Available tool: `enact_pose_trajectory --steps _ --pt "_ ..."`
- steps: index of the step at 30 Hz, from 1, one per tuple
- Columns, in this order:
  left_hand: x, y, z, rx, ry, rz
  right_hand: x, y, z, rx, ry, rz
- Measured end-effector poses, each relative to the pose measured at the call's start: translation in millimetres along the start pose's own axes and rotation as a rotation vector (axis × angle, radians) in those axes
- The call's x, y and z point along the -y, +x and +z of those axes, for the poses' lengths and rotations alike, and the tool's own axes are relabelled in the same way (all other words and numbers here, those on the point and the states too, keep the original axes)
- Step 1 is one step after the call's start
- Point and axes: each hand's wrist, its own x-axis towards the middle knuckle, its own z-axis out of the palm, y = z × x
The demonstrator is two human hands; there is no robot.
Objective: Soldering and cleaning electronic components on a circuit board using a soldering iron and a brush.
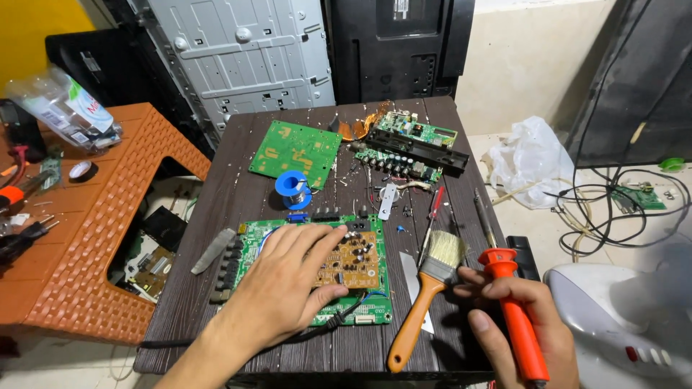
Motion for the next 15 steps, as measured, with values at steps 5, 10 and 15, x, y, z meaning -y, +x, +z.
enact_pose_trajectory --steps 5,10,15 --pt "-3.3 3.0 0.3 -0.033 -0.092 -0.082 -2.7 1.5 1.2 -0.003 0.043 -0.021" --pt "-8.2 5.8 -1.7 0.019 -0.070 -0.119 -3.6 0.6 -0.2 0.005 0.010 -0.040" --pt "-6.3 8.4 -6.2 0.035 -0.076 -0.108 -5.4 1.3 0.6 0.025 0.072 -0.043"
